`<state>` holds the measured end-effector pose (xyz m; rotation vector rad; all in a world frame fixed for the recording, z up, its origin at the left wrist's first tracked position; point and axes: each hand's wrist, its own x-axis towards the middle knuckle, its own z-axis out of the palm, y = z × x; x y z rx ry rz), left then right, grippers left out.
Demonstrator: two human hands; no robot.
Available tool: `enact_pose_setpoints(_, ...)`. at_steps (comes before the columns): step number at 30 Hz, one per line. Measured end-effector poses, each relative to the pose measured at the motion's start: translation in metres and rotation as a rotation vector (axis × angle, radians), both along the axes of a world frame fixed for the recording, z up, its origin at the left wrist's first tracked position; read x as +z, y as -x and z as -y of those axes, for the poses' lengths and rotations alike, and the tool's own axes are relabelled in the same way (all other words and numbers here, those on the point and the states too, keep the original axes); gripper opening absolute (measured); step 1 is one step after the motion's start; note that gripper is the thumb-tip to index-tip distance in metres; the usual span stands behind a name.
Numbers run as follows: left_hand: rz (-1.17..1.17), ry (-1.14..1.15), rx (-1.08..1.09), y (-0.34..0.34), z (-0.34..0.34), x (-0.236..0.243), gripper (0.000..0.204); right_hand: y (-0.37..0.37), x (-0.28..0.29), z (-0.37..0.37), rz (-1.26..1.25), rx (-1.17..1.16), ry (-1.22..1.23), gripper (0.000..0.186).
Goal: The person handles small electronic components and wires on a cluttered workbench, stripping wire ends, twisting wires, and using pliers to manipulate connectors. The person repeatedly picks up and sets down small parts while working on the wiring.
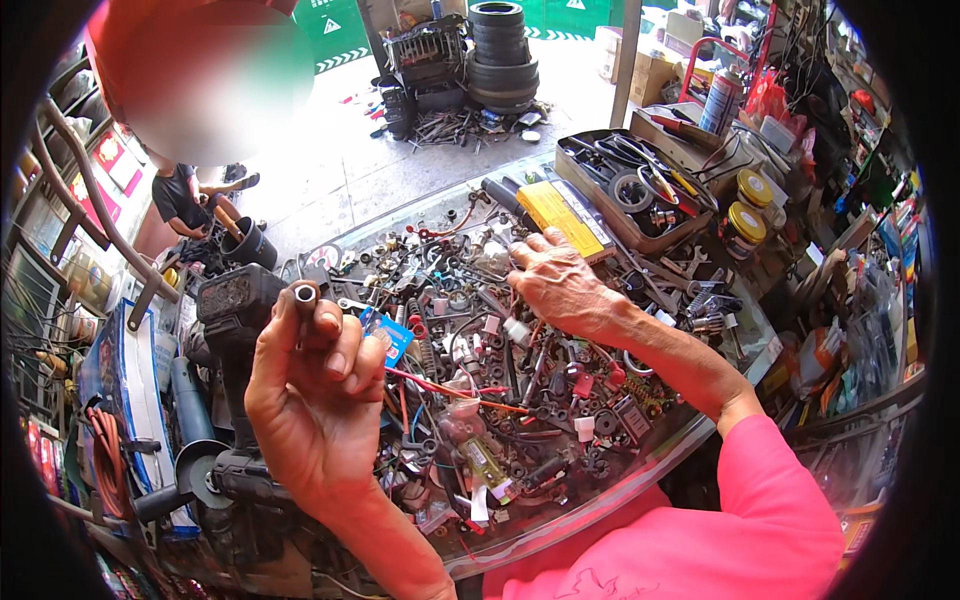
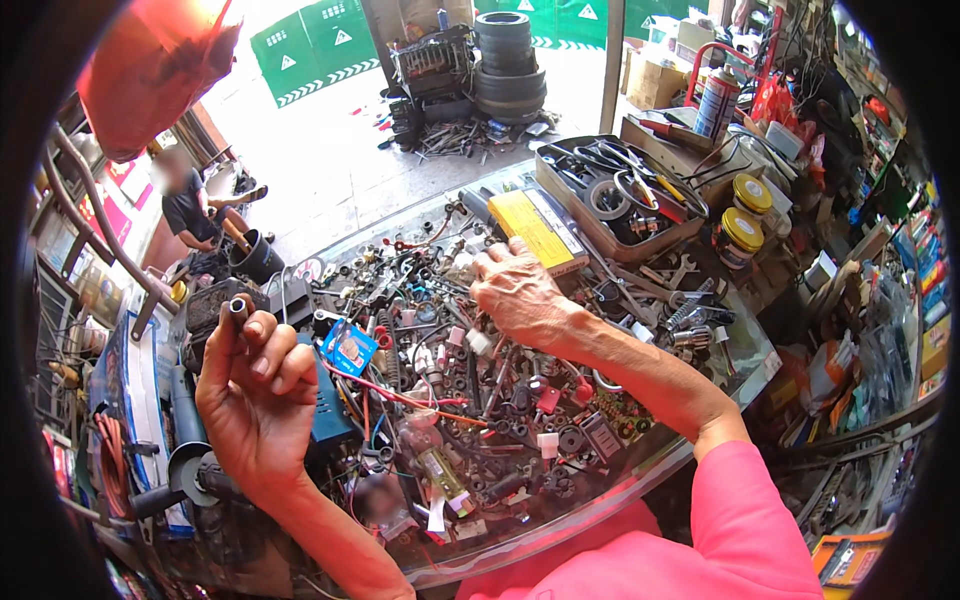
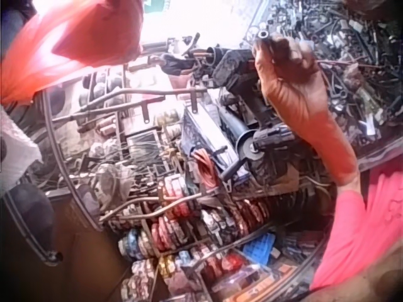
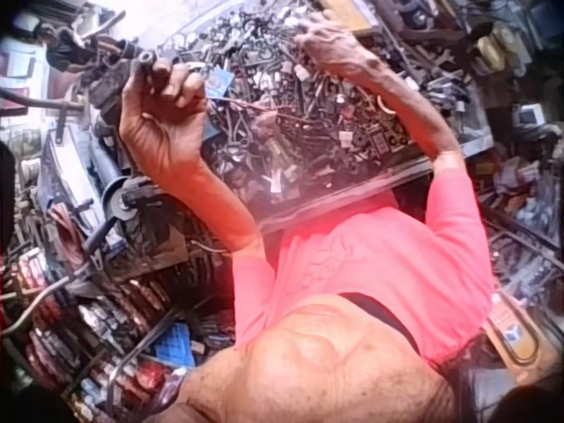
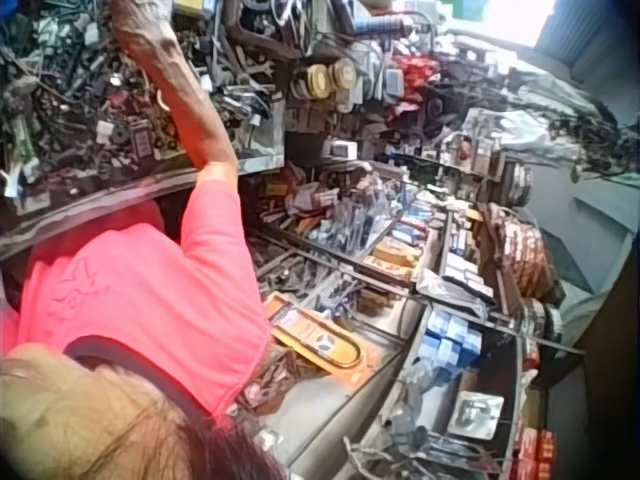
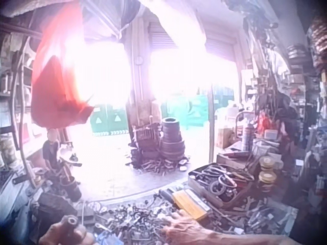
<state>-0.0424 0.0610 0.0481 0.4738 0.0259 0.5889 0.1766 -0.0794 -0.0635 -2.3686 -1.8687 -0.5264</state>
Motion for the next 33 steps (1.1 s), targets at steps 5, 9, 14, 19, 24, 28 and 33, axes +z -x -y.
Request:
enact_pose_setpoints(5,0.011,-0.002,0.004,0.001,-0.003,0.001,0.021,-0.002,0.01,0.011,0.118,-0.122,0.145,0.015)
enact_pose_setpoints(9,0.016,-0.005,-0.002,0.003,-0.001,0.003,0.021,0.001,0.015,-0.004,0.002,-0.097,0.062,0.012)
enact_pose_setpoints(14,0.021,-0.011,-0.011,0.0,0.002,0.002,0.021,-0.015,0.0,-0.019,-0.266,-0.084,0.027,0.011)
enact_pose_setpoints(19,0.019,0.001,-0.004,-0.001,0.001,0.002,0.02,-0.019,-0.013,-0.022,-0.369,-0.104,-0.028,0.016)
enact_pose_setpoints(24,0.002,-0.012,0.002,0.0,0.0,0.002,0.02,-0.016,0.005,-0.027,-0.499,-0.176,0.022,0.017)
enact_pose_setpoints(28,-0.005,-0.021,-0.007,-0.004,0.001,0.001,0.023,-0.018,0.008,-0.043,-0.521,-0.177,-0.017,0.018)
enact_pose_setpoints(33,-0.025,0.0,0.001,-0.004,0.001,-0.001,0.019,-0.016,0.007,-0.062,-0.449,-0.196,0.088,0.018)
